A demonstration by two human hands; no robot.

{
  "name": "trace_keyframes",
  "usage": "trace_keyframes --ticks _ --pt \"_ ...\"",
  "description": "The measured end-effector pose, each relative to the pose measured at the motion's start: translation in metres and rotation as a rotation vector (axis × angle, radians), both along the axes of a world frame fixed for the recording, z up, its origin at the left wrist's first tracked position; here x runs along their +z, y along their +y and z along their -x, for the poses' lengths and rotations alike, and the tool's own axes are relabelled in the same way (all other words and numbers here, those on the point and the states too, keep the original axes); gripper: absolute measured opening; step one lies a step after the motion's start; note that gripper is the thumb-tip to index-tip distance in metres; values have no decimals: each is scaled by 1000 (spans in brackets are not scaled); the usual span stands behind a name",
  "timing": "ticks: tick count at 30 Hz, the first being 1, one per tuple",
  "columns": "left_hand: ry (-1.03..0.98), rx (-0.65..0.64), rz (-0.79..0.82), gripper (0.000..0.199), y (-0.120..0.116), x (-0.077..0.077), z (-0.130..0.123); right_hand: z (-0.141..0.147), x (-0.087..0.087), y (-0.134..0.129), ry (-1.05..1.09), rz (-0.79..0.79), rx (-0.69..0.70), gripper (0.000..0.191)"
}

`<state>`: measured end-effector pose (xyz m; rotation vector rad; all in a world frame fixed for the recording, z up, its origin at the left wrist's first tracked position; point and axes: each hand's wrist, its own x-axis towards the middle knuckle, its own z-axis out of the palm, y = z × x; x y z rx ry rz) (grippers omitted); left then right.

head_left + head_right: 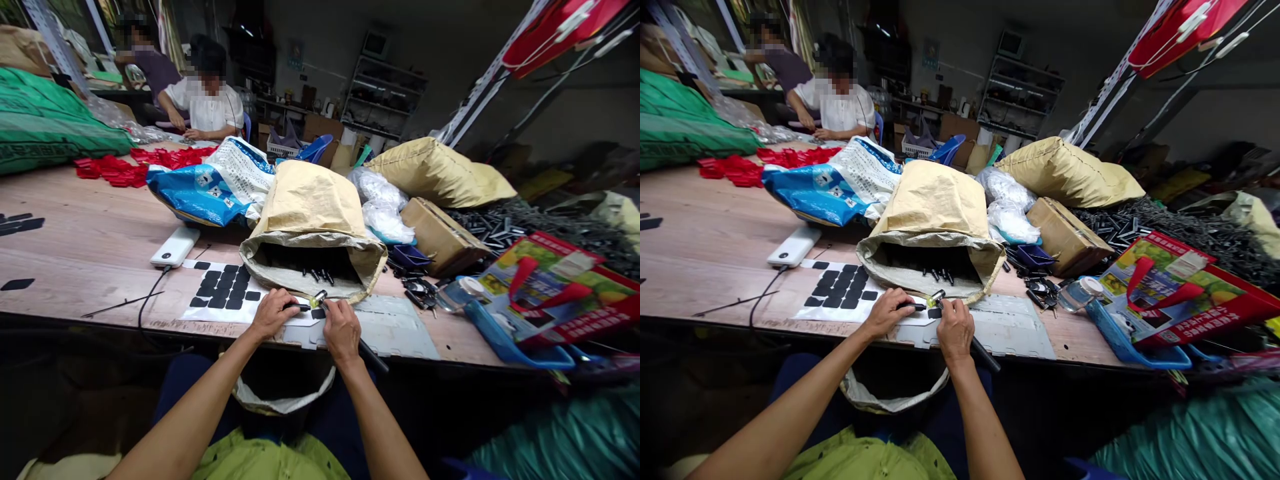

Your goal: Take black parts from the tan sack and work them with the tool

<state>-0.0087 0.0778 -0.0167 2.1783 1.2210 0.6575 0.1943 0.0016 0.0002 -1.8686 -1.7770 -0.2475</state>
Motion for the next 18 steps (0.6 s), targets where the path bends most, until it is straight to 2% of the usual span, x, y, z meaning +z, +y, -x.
trace_keyframes --ticks 4,8,10,13,18 --pt "-16 -12 -18 25 0 -1 1 3 1 -1 -29 3 15 28" --pt "-16 -28 -43 26 -1 -1 1 15 14 0 -62 54 229 37" --pt "-16 -35 -54 26 -1 -1 1 20 15 3 -89 90 287 31" --pt "-8 -55 -67 27 -1 -2 2 23 10 8 -109 104 284 23" --pt "21 -66 -79 25 -1 -4 2 26 -2 12 -129 99 285 20"
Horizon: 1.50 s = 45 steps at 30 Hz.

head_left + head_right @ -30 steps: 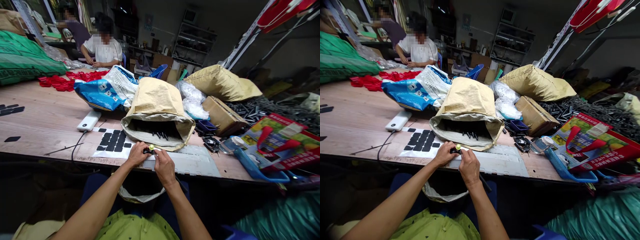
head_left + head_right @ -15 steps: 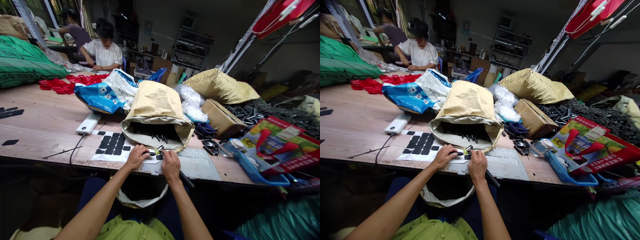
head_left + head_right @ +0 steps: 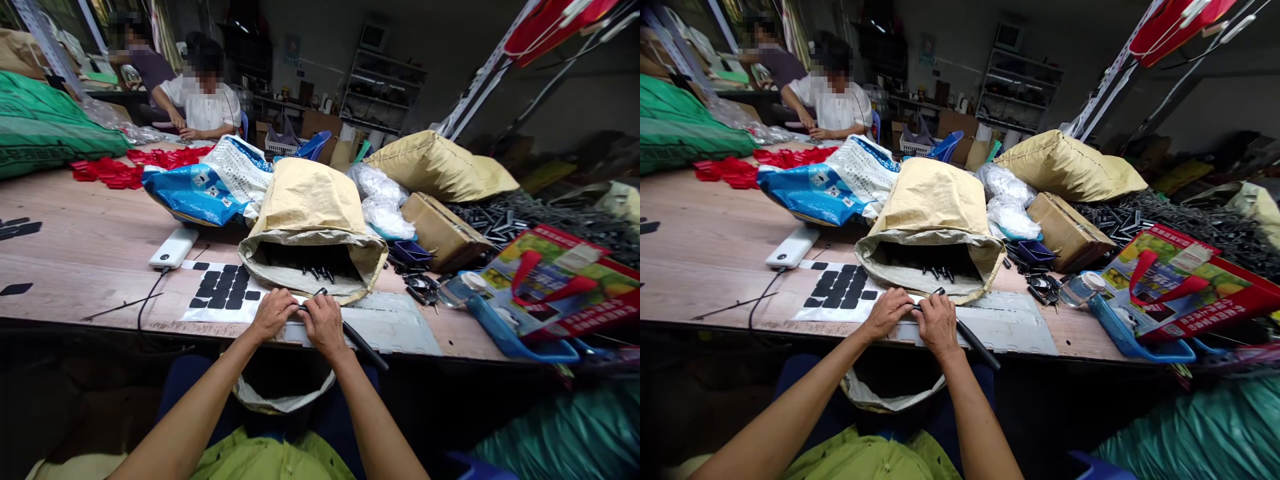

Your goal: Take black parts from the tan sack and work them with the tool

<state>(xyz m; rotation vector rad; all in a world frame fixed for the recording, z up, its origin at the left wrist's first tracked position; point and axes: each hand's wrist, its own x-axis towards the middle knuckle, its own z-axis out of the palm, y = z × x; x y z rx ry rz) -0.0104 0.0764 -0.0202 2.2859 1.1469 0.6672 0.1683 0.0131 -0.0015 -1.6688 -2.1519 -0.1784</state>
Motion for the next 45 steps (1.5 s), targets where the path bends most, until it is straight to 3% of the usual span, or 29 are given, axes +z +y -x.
trace_keyframes --ticks 5,16,29,36,40,43,45 --pt "23 -2 -17 24 -1 0 -1 9 -7 -1 74 -19 -22 11" --pt "-11 -26 31 41 0 4 2 12 -8 -5 163 -35 2 25" --pt "41 -61 -2 45 2 -1 2 9 -10 -3 227 3 59 12" --pt "-9 -30 41 42 1 4 3 9 6 -12 211 -22 25 19" --pt "-12 -20 47 42 -2 7 2 -7 10 -16 207 -101 -113 33" --pt "-30 2 42 41 -1 9 1 -20 3 -15 113 -119 -310 28" --pt "-72 7 45 37 -2 12 1 -24 -4 -13 41 -87 -335 20"
